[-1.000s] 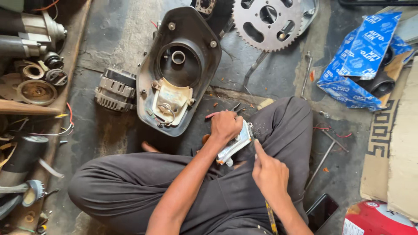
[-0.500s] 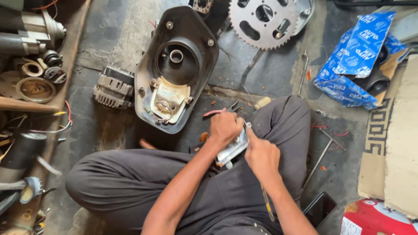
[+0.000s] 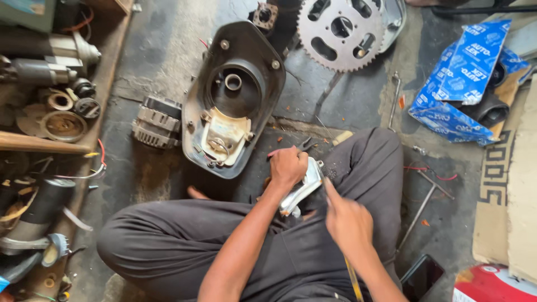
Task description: The person sits on the floor of a workshop and uses pliers and a hammer to remove orange adhesive residue from a motorcycle headlight lens. The person repeatedly scrapes and taps the lens to clean its surface.
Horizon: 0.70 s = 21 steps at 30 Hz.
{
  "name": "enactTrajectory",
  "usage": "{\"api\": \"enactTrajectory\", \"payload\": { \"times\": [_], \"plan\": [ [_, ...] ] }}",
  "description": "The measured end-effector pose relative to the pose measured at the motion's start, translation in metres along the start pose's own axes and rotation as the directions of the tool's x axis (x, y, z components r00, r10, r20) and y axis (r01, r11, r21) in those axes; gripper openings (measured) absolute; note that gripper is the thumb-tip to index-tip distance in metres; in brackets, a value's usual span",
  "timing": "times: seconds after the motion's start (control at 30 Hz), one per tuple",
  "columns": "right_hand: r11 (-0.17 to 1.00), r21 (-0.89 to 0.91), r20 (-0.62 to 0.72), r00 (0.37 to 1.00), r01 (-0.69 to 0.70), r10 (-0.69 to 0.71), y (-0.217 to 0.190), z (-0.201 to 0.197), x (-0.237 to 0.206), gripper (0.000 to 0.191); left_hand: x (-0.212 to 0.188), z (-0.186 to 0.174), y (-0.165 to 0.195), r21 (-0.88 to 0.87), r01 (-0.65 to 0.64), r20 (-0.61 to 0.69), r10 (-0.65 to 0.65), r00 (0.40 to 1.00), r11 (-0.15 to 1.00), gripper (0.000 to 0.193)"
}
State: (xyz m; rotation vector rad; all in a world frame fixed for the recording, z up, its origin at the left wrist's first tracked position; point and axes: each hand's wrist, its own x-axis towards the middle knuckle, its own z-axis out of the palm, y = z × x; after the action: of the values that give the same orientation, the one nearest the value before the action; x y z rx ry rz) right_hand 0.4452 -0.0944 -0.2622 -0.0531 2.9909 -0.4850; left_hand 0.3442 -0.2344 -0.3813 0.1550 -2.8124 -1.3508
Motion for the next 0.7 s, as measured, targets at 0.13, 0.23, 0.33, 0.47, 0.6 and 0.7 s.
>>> {"api": "enactTrajectory", "payload": {
  "times": [0.13, 0.23, 0.33, 0.47, 0.6, 0.7],
  "plan": [
    [0.993, -0.120, -0.021, 1.000, 0.010, -0.013, 0.003, -0.004, -0.005, 0.052, -0.002, 0.004, 0.001, 0.045, -0.033, 0.101, 0.028, 0.994, 0.998, 0.035],
    [0.990, -0.131, -0.039, 0.997, 0.057, -0.063, 0.001, 0.001, 0.001, 0.047, -0.008, 0.010, -0.004, -0.012, -0.067, 0.125, 0.068, 0.990, 0.998, 0.035],
    [0.981, -0.180, 0.036, 0.997, 0.072, -0.067, -0.003, 0.000, -0.004, 0.052, -0.006, 0.014, -0.017, -0.004, 0.010, 0.066, -0.009, 0.998, 1.000, 0.036],
    [0.996, -0.086, -0.016, 1.000, -0.012, 0.011, -0.004, -0.010, -0.014, 0.052, 0.000, 0.020, -0.023, 0.120, -0.050, -0.010, 0.051, 0.999, 0.992, 0.040],
    [0.998, -0.063, -0.009, 1.000, 0.005, -0.005, 0.002, -0.008, -0.003, 0.040, -0.012, 0.018, -0.014, 0.067, -0.063, 0.083, 0.057, 0.995, 0.996, 0.037],
    [1.000, 0.007, 0.034, 0.999, -0.023, 0.023, 0.005, -0.002, 0.001, 0.042, -0.018, 0.007, -0.007, -0.031, -0.065, -0.030, 0.064, 0.998, 0.997, 0.033]
  ]
}}
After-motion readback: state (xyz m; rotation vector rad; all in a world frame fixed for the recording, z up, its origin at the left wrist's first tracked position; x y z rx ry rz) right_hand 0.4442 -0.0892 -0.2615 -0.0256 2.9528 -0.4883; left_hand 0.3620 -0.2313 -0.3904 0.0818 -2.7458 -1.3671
